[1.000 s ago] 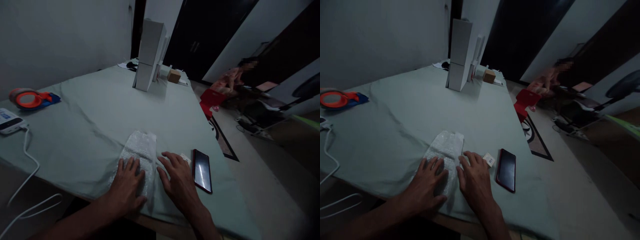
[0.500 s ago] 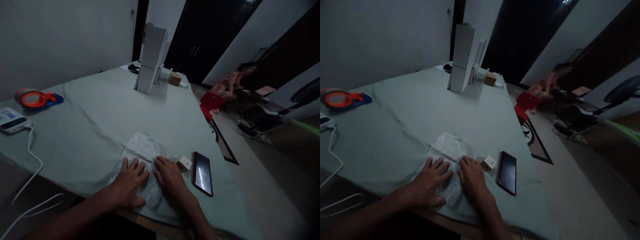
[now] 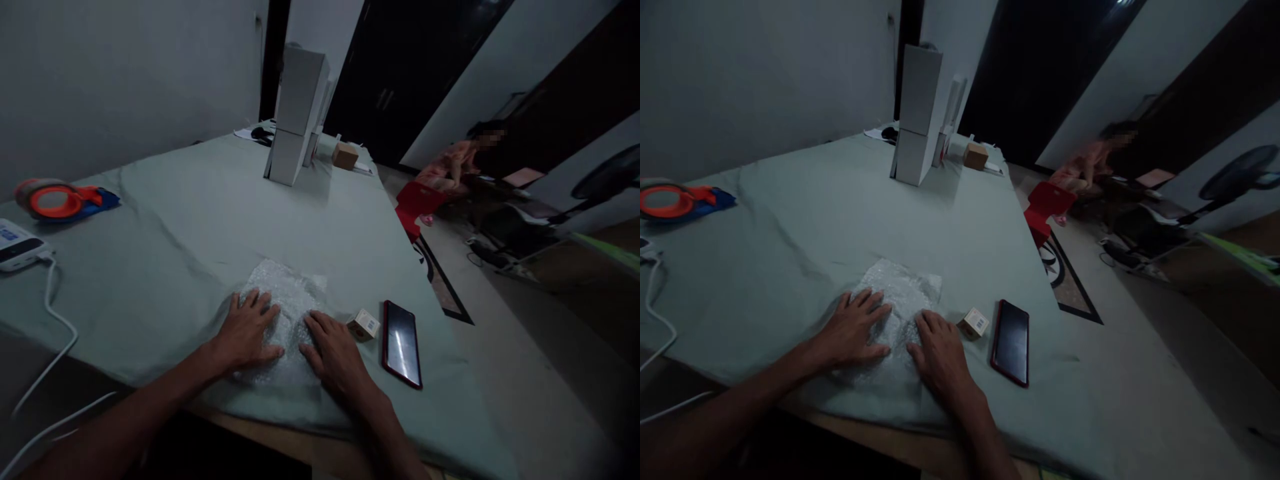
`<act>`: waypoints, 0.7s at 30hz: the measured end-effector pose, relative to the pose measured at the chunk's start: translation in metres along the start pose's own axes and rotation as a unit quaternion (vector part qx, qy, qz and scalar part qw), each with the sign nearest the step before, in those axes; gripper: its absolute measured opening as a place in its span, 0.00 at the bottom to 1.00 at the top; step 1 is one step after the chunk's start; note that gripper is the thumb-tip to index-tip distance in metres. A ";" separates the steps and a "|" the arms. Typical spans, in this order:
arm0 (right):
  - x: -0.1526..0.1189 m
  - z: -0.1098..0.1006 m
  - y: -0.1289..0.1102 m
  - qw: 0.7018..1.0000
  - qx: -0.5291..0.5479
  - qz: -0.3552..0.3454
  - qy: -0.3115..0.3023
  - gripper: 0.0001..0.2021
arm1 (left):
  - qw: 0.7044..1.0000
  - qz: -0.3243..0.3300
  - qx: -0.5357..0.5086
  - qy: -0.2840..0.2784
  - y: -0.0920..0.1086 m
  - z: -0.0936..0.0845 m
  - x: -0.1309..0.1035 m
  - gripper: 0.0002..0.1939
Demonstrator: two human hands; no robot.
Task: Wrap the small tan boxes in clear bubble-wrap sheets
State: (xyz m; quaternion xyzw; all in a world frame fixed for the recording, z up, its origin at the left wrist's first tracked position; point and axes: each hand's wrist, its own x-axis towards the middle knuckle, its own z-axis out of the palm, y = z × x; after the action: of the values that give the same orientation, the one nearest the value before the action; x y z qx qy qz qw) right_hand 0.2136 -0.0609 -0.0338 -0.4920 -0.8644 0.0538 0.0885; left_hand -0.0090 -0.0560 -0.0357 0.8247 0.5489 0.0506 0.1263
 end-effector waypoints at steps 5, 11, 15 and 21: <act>-0.008 0.004 0.004 1.000 0.013 0.019 0.021 0.21 | 1.000 0.007 -0.001 0.013 0.009 -0.001 -0.003 0.35; -0.012 0.009 0.004 0.999 0.016 0.012 0.040 0.21 | 0.991 0.119 -0.064 -0.003 0.039 0.014 -0.010 0.33; -0.019 0.001 0.010 0.996 0.011 -0.006 0.089 0.16 | 0.991 0.119 -0.065 -0.019 0.045 0.025 -0.013 0.45; -0.025 -0.016 0.054 0.970 -0.091 0.142 0.175 0.23 | 0.991 0.111 -0.066 -0.030 0.044 0.025 -0.013 0.47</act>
State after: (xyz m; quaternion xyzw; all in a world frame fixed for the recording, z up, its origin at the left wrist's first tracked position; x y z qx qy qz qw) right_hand 0.2746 -0.0545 -0.0304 -0.6173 -0.7581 -0.1001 0.1850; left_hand 0.0308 -0.0877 -0.0470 0.8717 0.4450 0.0759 0.1907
